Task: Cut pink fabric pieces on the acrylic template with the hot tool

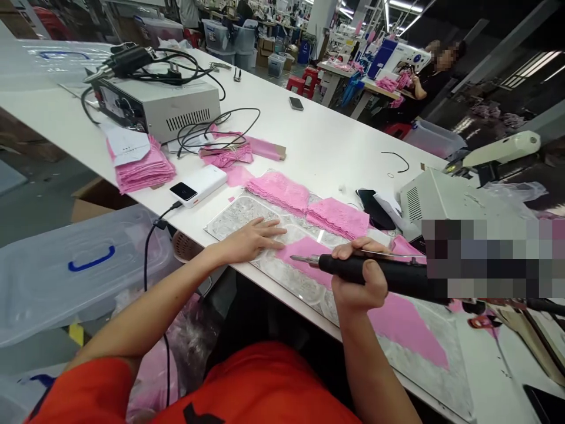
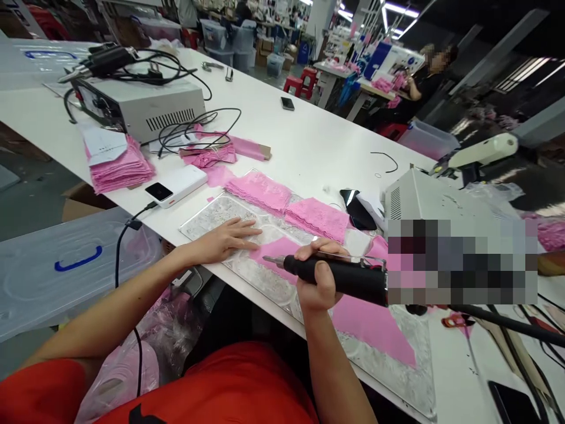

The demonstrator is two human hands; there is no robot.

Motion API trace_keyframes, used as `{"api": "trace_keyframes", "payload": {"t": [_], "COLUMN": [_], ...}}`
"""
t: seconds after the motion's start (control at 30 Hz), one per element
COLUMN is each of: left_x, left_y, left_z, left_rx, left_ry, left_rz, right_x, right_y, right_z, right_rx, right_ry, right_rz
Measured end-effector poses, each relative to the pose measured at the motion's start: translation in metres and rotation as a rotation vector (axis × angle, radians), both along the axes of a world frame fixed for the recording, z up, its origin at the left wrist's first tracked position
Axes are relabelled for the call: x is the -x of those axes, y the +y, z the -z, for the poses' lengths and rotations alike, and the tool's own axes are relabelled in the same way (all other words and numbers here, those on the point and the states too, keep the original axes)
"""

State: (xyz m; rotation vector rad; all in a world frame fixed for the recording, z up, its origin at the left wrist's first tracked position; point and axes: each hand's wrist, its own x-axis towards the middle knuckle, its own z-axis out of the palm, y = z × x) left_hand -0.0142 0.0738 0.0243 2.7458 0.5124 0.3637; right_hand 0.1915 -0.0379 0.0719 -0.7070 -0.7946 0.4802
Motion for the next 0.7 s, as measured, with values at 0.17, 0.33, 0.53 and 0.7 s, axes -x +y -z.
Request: {"api": "trace_keyframes", "payload": {"t": [0.17, 0.33, 0.53, 0.7], "left_x": [-0.003, -0.002, -0.003, -0.004], "left_y": [-0.002, -0.002, -0.002, -0.003], "left_z": [0.001, -0.002, 0.000, -0.001], "left_rx": [-0.002, 0.012, -0.002, -0.036], "left_ry": [0.012, 0.028, 0.021, 0.031], "left_rz": [0.010, 0.016, 0.021, 0.023], "right_x": [0.015, 0.020, 0.020, 0.020], "right_y": [0.011, 0.013, 0.013, 0.015], "right_z": [0.002, 0.004, 0.007, 0.008], "right_rx": [0.000, 0.015, 0.010, 0.030], "right_ry": [-0.028, -0.051, -0.052, -0.059], "right_rz": [-0.018, -0.055, -0.072, -0.061]}}
